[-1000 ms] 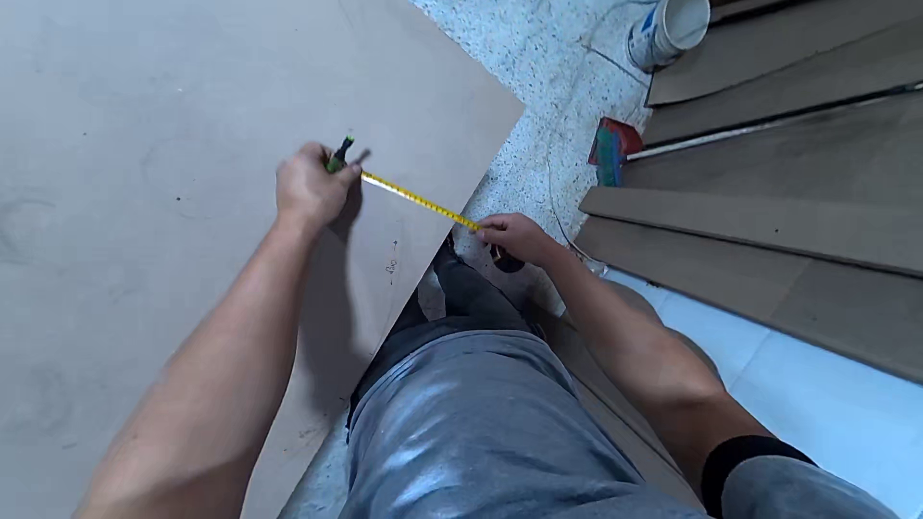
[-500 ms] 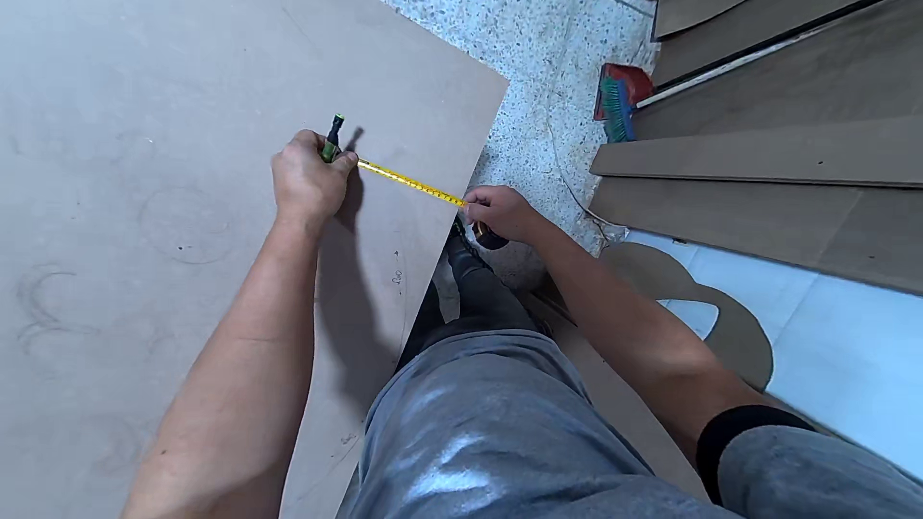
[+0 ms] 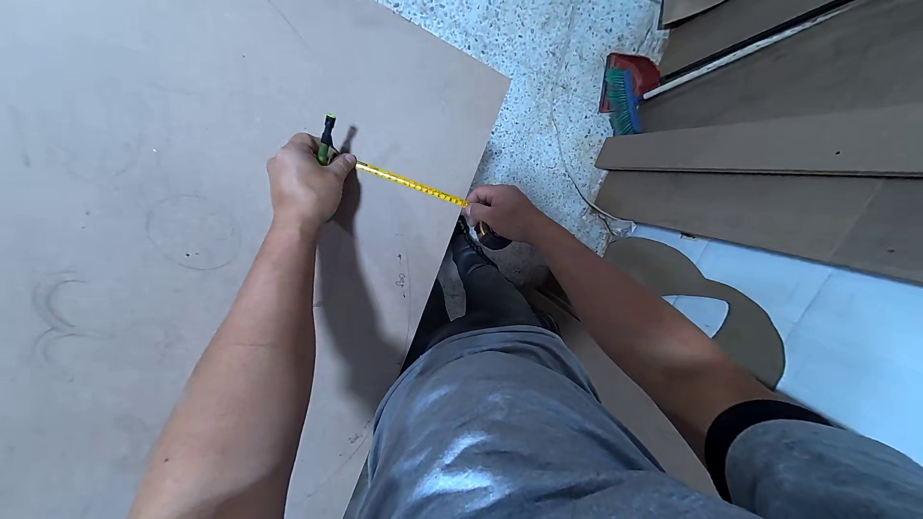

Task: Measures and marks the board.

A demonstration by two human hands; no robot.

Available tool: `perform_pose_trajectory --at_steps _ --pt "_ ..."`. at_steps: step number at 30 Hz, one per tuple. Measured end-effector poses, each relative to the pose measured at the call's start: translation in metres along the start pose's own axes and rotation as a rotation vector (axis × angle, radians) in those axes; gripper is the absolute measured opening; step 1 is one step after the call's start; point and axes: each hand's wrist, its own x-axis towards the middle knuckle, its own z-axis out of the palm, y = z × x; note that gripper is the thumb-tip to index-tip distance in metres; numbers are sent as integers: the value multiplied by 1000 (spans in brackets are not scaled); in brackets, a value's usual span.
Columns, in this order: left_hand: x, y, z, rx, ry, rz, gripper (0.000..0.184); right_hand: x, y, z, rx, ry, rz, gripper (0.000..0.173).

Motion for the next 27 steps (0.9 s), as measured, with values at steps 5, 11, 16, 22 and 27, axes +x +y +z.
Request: perform_pose_trajectory --at_steps 5,11,16,22,27 --pt "1 -3 -1 -92 -8 -25 38 1 -1 -1 -16 -6 5 22" --pt "-20 -36 -27 -948 110 50 58 2 -2 -1 -27 -25 9 22" --pt "-30 -54 -33 -892 149 -30 89 1 -2 2 5 -7 29 22" --pt "-23 -54 -6 -1059 287 175 13 2 -1 3 35 -6 50 21" --pt "-20 -45 7 -1041 250 154 14 1 -1 2 15 1 36 21"
